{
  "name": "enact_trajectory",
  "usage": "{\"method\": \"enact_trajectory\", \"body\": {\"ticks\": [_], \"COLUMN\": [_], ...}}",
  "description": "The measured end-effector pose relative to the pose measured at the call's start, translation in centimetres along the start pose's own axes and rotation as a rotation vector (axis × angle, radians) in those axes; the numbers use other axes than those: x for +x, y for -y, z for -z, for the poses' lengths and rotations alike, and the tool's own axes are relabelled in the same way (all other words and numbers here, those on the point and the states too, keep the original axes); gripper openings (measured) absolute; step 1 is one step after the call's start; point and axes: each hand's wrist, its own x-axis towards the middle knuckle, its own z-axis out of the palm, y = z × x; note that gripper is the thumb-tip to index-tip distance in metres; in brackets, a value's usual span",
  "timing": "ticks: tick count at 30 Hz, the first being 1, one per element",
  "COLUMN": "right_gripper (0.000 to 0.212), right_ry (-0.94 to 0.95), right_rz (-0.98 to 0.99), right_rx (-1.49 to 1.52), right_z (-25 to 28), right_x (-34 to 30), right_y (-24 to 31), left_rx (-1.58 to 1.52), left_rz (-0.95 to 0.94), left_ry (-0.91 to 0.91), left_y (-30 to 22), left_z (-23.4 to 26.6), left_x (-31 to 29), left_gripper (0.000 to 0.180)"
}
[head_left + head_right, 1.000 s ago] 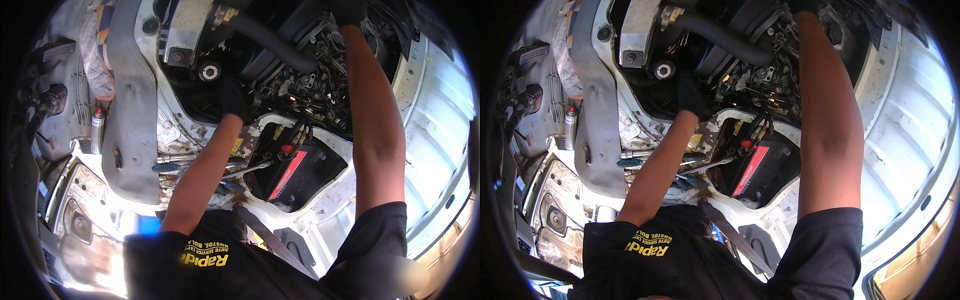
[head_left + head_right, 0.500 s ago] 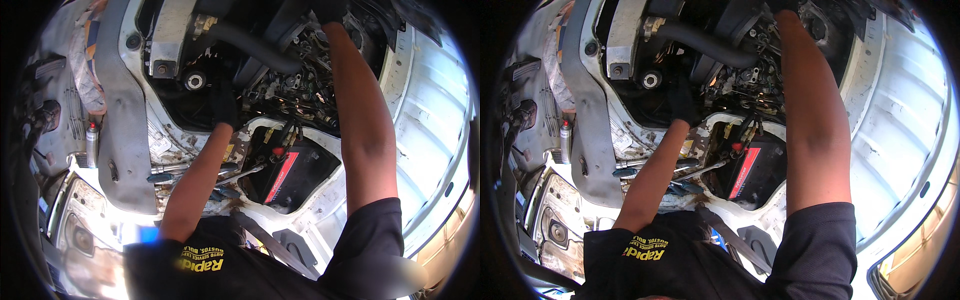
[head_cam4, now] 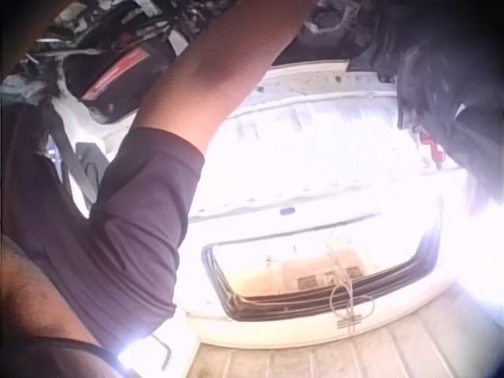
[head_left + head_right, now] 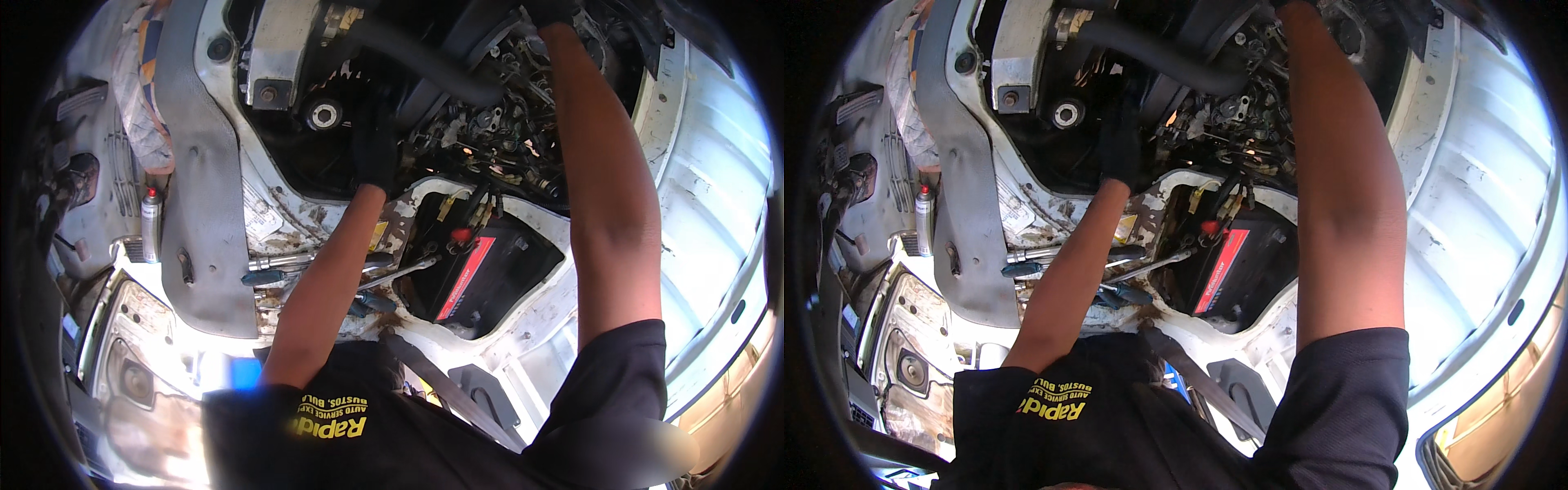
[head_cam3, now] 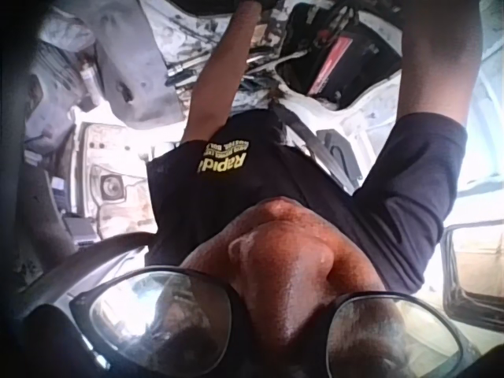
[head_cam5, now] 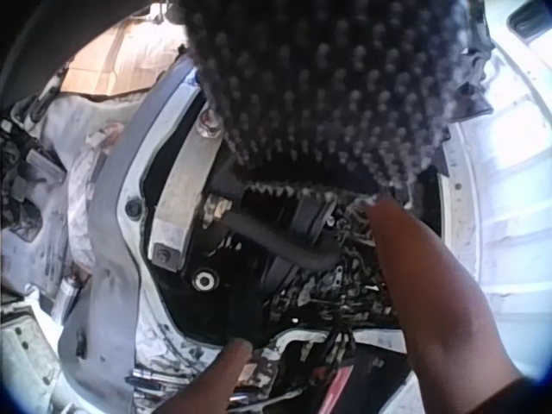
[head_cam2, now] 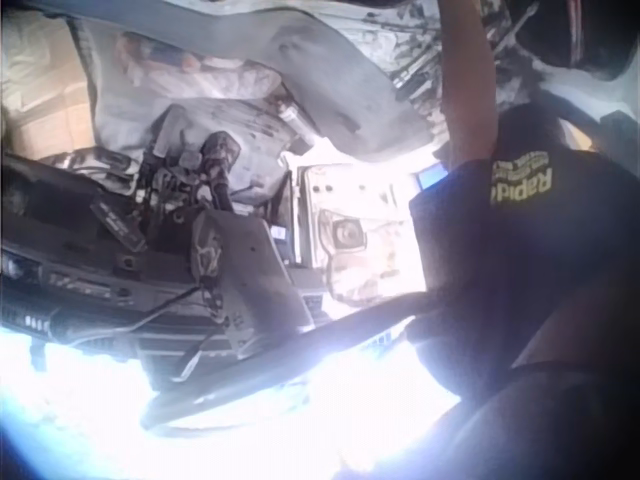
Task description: The person uses a green marker to label a removed engine cover and then writes 'ORIGINAL' on the engine block inside the vehicle. The person also handles a socket wrench and other tools while working under the hood.
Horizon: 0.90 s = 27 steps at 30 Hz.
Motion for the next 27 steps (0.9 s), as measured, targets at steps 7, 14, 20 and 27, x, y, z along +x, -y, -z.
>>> {"method": "enact_trajectory", "body": {"ticks": [7, 14, 20, 27], "right_gripper": [0.028, 0.028, 0.028, 0.028], "right_ry": [0.004, 0.004, -0.012, -0.07], "right_rz": [-0.021, -0.027, -0.022, -0.035], "right_rx": [0.021, 0.042, 0.054, 0.093], "right_z": [-0.3, -1.0, -1.4, -2.9], "right_x": [-1.0, -1.9, -2.1, -3.6], "right_y": [0.3, 0.4, 0.8, 2.2], "left_rx": [0.068, -0.012, -0.119, 0.391], "left_rz": [-0.07, 0.07, 0.044, -0.332], "left_ry": [0.062, 0.151, 0.153, 0.351], "left_y": [-1.0, -1.1, -0.3, -3.1], "left_z": [0.9, 0.9, 0.3, 5.5], "left_x": [0.2, 0.6, 0.8, 3.6], "left_gripper": [0.045, 0.045, 0.042, 0.043]}}
